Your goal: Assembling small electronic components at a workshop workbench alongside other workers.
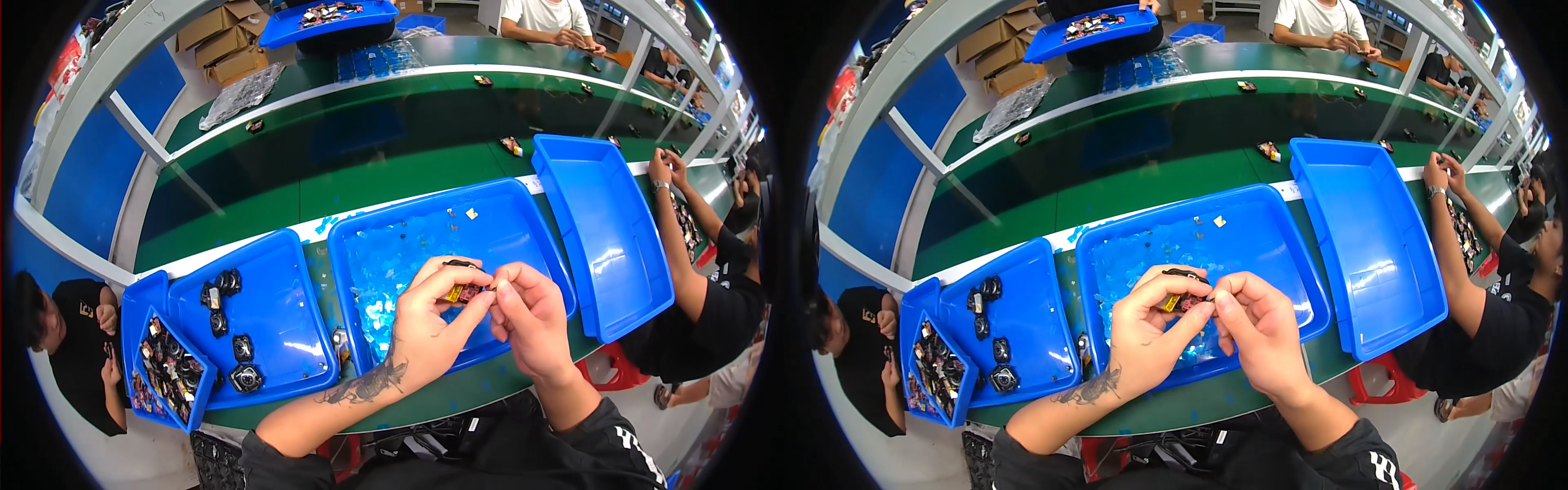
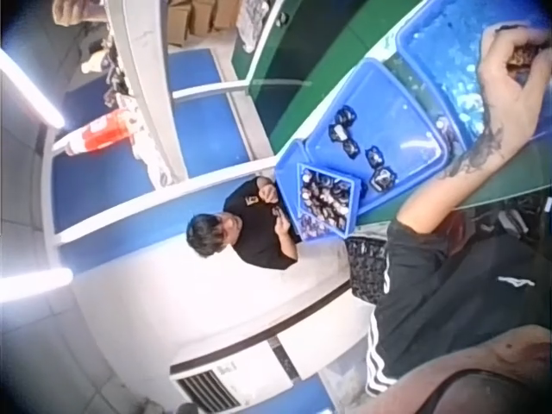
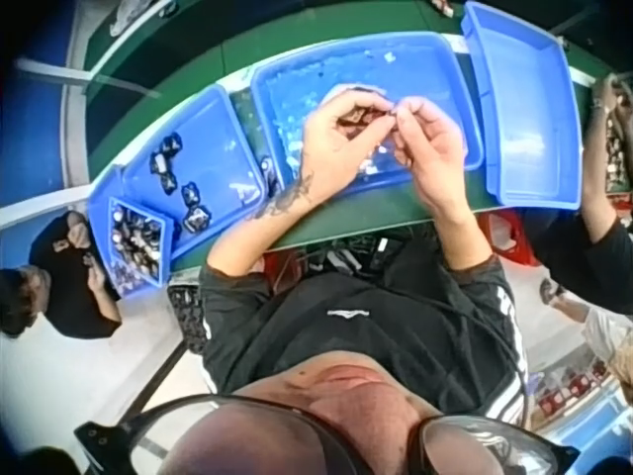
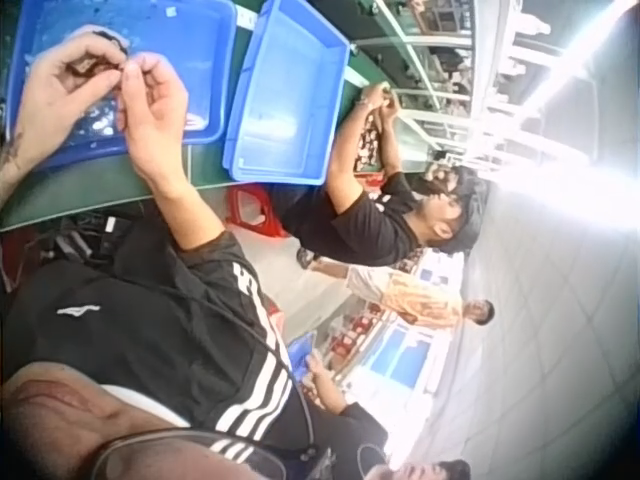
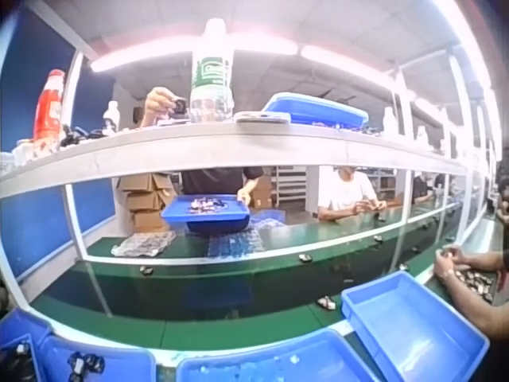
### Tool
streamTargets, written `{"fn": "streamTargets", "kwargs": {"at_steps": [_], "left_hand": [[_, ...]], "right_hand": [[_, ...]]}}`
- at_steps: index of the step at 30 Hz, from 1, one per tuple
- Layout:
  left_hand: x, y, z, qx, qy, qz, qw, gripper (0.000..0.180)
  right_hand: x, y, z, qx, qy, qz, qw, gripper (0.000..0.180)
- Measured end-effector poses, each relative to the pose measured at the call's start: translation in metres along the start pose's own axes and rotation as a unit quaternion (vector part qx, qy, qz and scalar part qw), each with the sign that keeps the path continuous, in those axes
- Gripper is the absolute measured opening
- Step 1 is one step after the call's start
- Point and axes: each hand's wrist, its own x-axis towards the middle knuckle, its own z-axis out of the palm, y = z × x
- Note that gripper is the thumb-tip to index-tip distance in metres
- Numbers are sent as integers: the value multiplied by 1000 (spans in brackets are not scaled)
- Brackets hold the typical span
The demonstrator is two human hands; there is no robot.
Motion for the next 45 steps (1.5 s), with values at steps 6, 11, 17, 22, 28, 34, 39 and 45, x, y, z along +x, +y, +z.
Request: {"fn": "streamTargets", "kwargs": {"at_steps": [6,11,17,22,28,34,39,45], "left_hand": [[1,-3,0,-15,13,10,1000,15],[0,-4,-2,51,10,40,998,16],[1,-1,-3,142,-5,85,986,23],[-3,-6,3,57,-13,32,998,36],[-2,-6,4,23,-8,15,1000,42],[-4,-9,4,66,-12,46,997,42],[-3,-11,2,16,-31,-31,999,33],[0,-15,-3,10,-30,-3,999,23]], "right_hand": [[1,-1,-5,64,-8,25,998,10],[3,0,-13,38,-34,10,999,10],[6,-4,-18,47,-43,21,998,11],[9,3,-14,-39,32,-82,995,10],[21,6,-5,-380,66,-414,824,19],[28,11,-2,-479,87,-476,732,23],[25,12,-3,-473,82,-491,727,24],[18,14,0,-291,61,-352,888,14]]}}
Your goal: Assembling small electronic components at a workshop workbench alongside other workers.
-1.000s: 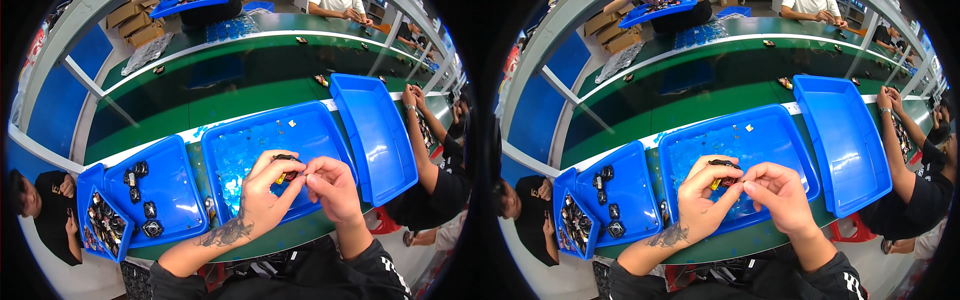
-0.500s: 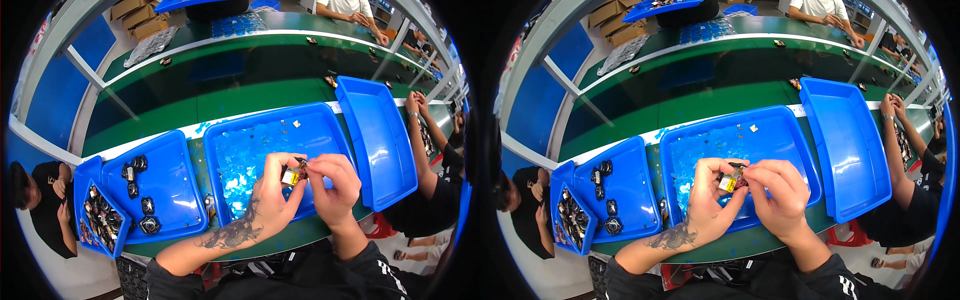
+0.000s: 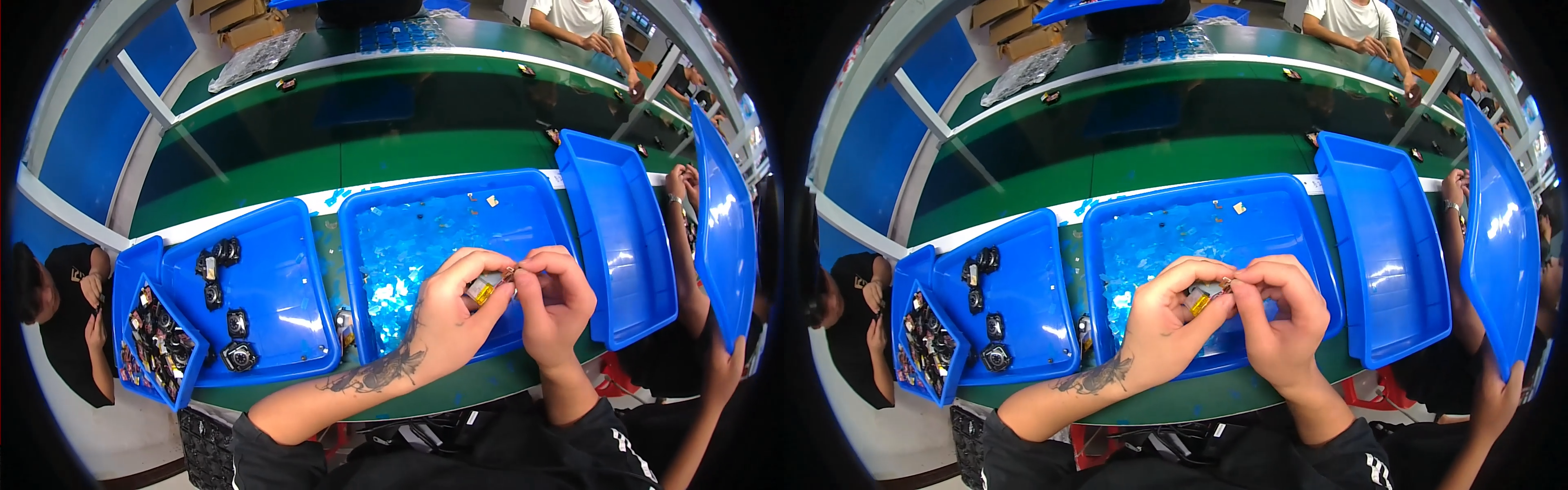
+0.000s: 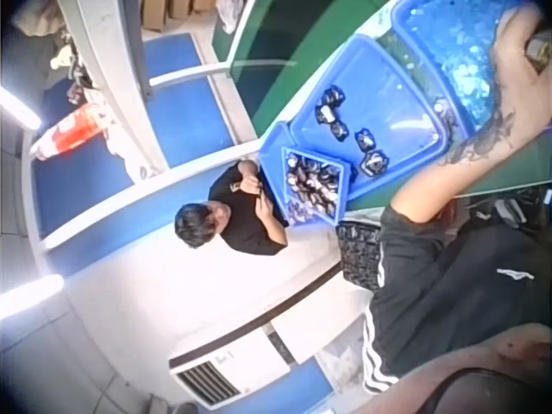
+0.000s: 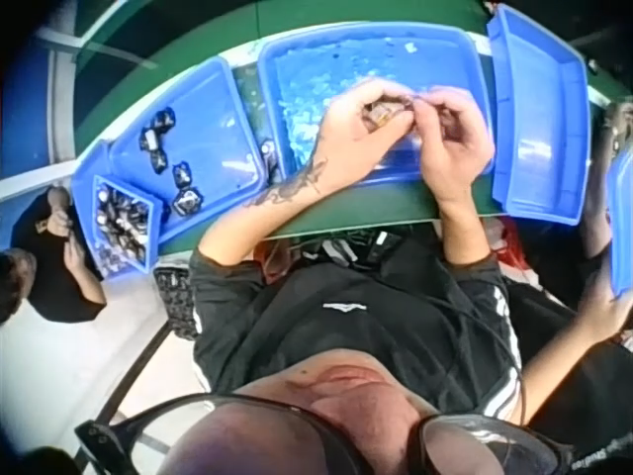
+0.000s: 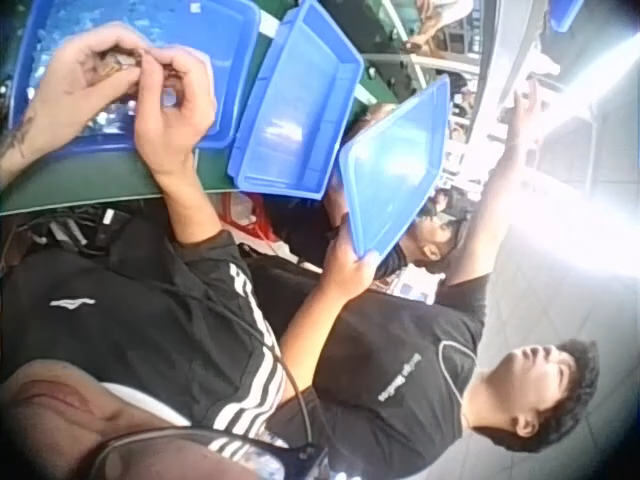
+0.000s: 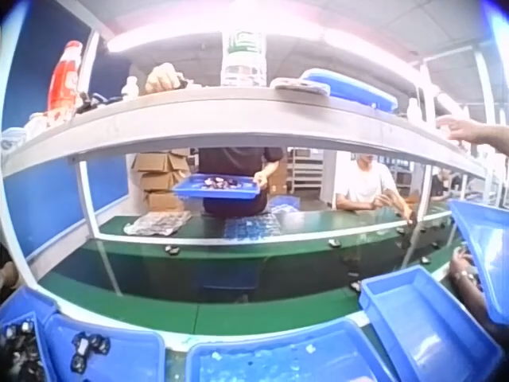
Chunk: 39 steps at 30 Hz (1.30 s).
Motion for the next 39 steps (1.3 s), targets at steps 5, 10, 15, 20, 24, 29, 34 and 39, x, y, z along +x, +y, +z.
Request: {"fn": "streamTargets", "kwargs": {"at_steps": [5,10,15,20,24,29,34,39], "left_hand": [[1,9,3,-63,30,-49,996,20],[1,11,3,-37,52,-30,997,19],[0,10,3,20,75,10,997,21],[-1,8,4,30,84,16,996,23],[-3,10,4,34,91,7,995,24],[-4,8,6,52,91,21,994,24],[-4,9,7,53,97,25,994,23],[-4,5,7,16,97,13,995,21]], "right_hand": [[-4,-2,-10,160,-2,153,975,10],[-9,-3,-9,142,-6,151,978,15],[-10,-3,-5,104,5,145,984,16],[-13,-3,0,51,38,99,993,16],[-11,-3,4,13,42,81,996,17],[-11,-2,3,-2,48,73,996,17],[-9,-3,1,1,41,82,996,16],[-7,-2,-1,46,44,122,990,16]]}}
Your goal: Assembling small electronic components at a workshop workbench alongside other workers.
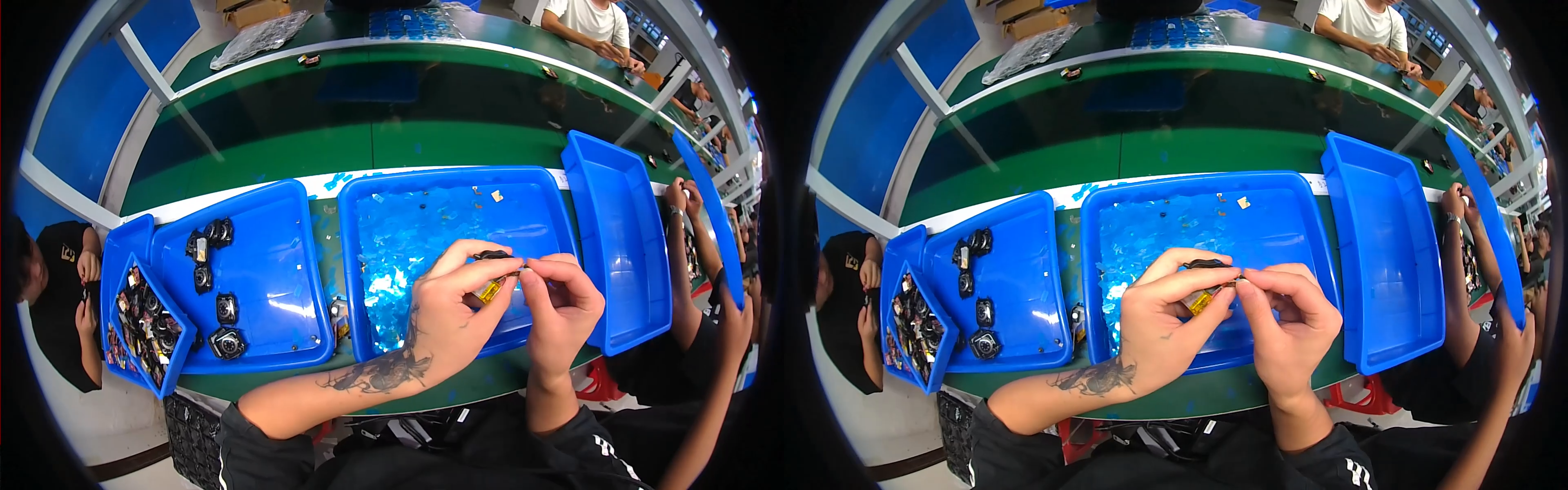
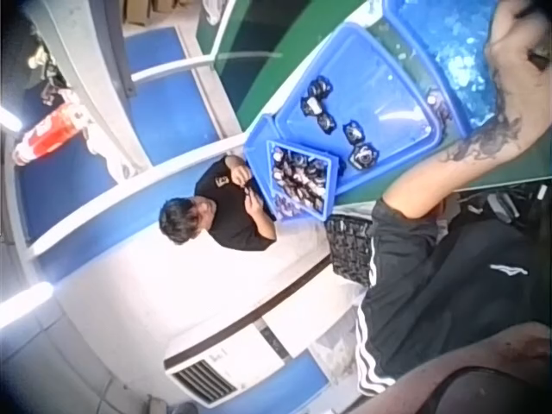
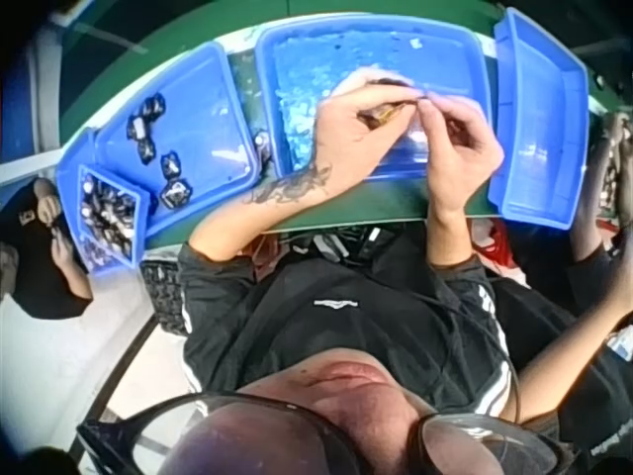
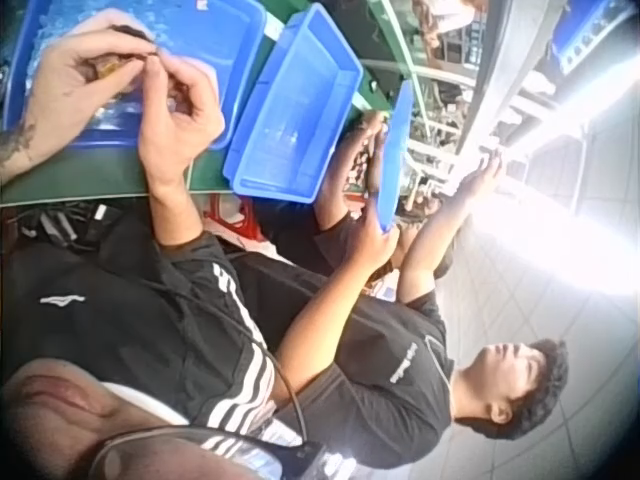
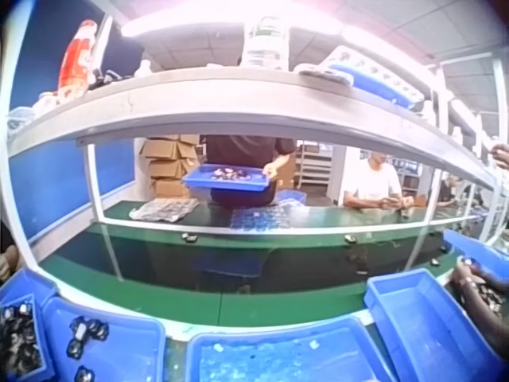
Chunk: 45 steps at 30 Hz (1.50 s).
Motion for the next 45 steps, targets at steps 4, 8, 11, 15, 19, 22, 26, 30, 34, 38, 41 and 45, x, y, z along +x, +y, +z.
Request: {"fn": "streamTargets", "kwargs": {"at_steps": [4,8,11,15,19,22,26,30,34,38,41,45], "left_hand": [[3,1,-1,-14,3,-20,1000,21],[1,3,-1,0,-1,-18,1000,22],[-1,7,-1,40,5,-2,999,24],[-2,4,-1,81,24,51,995,25],[-2,4,-1,80,19,49,995,24],[-2,2,0,88,22,82,992,24],[-2,3,2,87,21,85,992,23],[-2,6,2,93,18,101,990,22],[-2,7,-1,101,-5,109,989,22],[-2,9,-1,89,-33,106,990,23],[-1,5,0,77,-35,95,992,23],[-1,5,1,24,-37,32,999,21]], "right_hand": [[-1,-1,-1,-36,10,-18,999,15],[-3,-1,0,-90,6,-69,994,17],[-3,0,1,-144,13,-122,982,21],[-1,-3,2,-139,11,-119,983,20],[-3,-4,1,-101,12,-69,992,18],[-2,-6,-2,-65,5,-36,997,16],[-1,-5,-6,-29,-7,-16,999,15],[3,-8,-11,112,-37,89,989,14],[8,-5,-20,261,-84,216,937,14],[13,-3,-23,380,-127,309,863,9],[13,0,-22,408,-132,321,845,8],[11,-4,-20,372,-107,313,867,11]]}}
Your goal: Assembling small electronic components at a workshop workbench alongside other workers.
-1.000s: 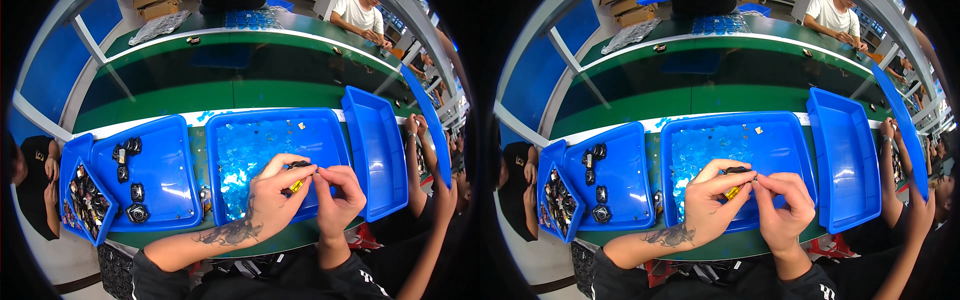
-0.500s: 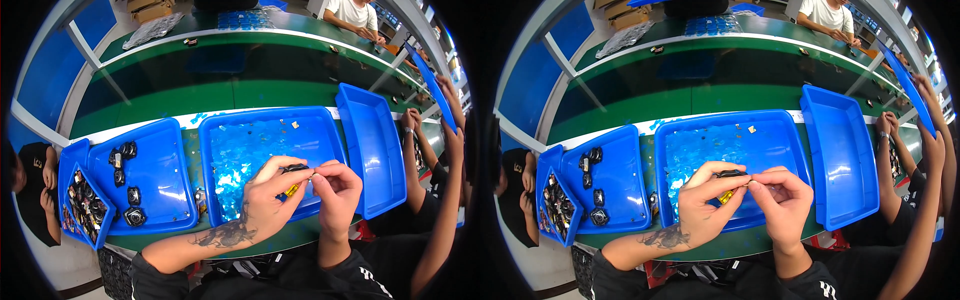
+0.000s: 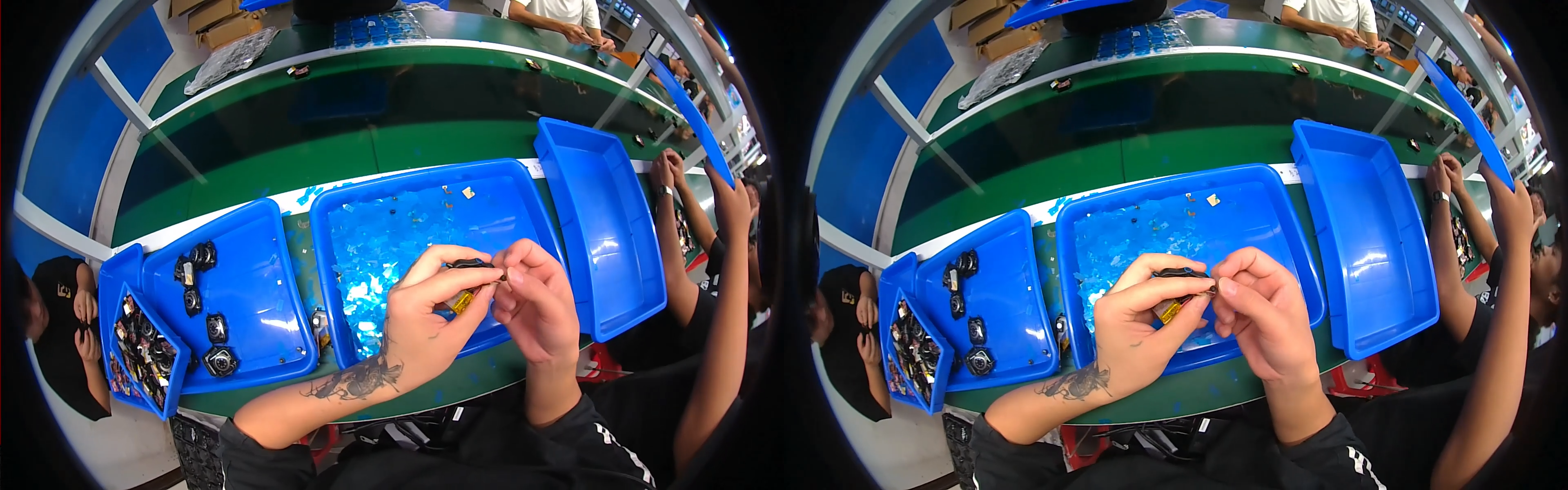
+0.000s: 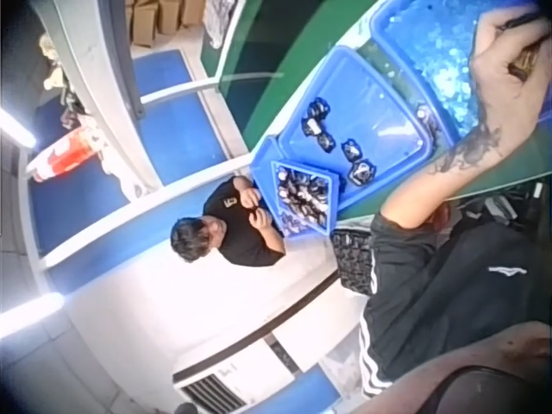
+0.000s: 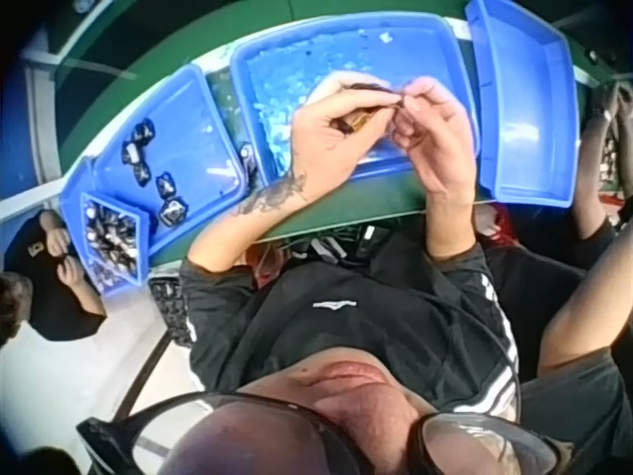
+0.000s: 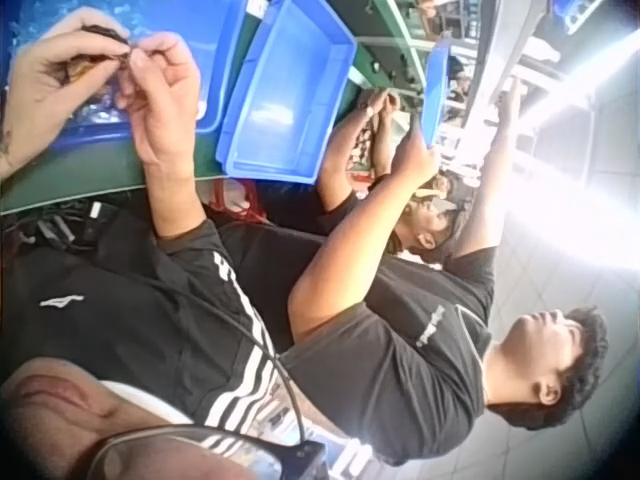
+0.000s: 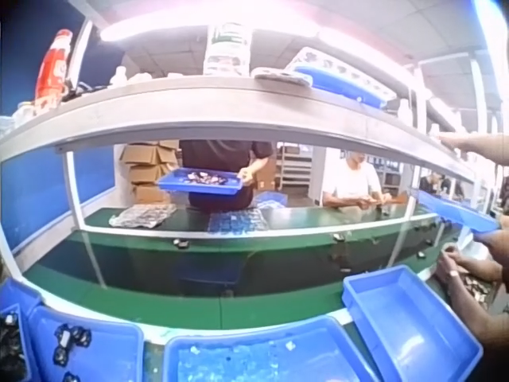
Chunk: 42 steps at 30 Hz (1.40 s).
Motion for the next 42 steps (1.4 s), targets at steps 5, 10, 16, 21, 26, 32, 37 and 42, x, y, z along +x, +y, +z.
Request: {"fn": "streamTargets", "kwargs": {"at_steps": [5,10,16,21,26,32,37,42], "left_hand": [[0,0,0,-15,-10,-28,999,20],[3,-1,0,-70,-13,-42,997,22],[9,9,-1,-148,-33,-121,981,58],[9,4,-16,-84,-56,-87,991,65],[14,15,-18,-3,-97,-12,995,75],[28,74,-119,309,-24,137,941,18],[-37,50,-165,456,-169,87,869,36],[-86,37,-159,574,-168,-9,802,65]], "right_hand": [[-1,0,3,-77,-2,-52,996,14],[2,2,4,-100,1,-73,992,18],[0,-3,-2,-272,23,-125,954,19],[13,-5,7,-288,-15,-68,955,21],[11,-20,0,-345,-9,-86,935,16],[110,-35,20,-496,-44,-94,862,18],[220,-20,22,-537,6,-36,843,13],[270,8,3,-576,-5,-5,817,8]]}}
